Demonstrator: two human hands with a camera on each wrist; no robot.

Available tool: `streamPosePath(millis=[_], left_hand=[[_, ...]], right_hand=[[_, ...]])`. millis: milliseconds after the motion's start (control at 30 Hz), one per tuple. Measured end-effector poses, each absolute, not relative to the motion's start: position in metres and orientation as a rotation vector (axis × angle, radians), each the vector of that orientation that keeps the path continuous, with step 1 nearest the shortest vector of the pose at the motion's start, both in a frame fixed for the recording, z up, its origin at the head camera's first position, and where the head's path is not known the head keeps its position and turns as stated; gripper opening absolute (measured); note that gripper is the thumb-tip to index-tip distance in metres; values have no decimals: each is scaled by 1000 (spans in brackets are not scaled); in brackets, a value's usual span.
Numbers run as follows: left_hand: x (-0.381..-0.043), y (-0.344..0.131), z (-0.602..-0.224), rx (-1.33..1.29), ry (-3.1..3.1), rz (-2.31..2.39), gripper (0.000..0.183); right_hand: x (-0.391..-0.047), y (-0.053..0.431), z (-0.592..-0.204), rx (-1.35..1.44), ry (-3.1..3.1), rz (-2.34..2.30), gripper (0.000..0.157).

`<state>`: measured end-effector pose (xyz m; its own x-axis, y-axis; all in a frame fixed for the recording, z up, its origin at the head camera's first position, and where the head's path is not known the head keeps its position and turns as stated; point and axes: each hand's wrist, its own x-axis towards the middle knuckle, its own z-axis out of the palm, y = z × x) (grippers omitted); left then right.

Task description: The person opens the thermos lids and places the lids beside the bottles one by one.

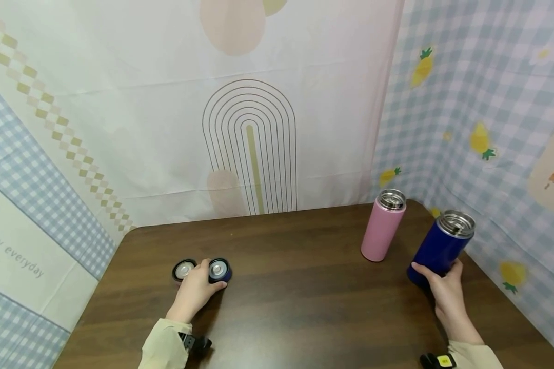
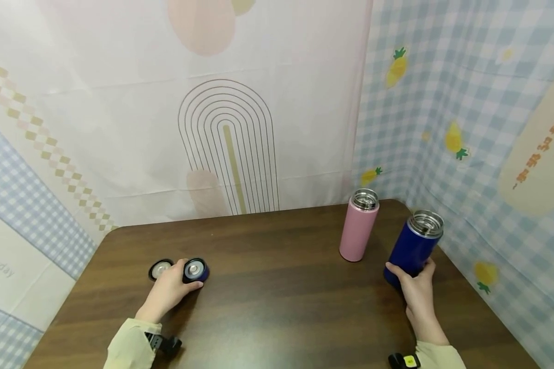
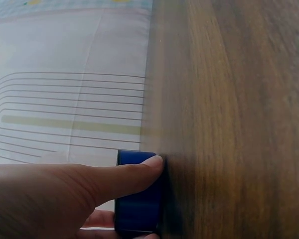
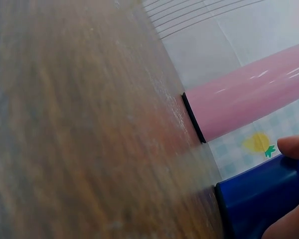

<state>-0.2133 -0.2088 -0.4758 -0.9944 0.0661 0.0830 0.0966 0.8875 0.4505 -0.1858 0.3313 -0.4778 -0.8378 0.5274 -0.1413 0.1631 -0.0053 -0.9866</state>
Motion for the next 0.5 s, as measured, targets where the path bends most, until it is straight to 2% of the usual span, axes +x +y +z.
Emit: streamPosePath(millis=[500], left_hand=[[-211, -210, -479, -125, -2972, -718, 72]], right_hand=[[-186, 331, -483, -762, -2030, 1921, 108]])
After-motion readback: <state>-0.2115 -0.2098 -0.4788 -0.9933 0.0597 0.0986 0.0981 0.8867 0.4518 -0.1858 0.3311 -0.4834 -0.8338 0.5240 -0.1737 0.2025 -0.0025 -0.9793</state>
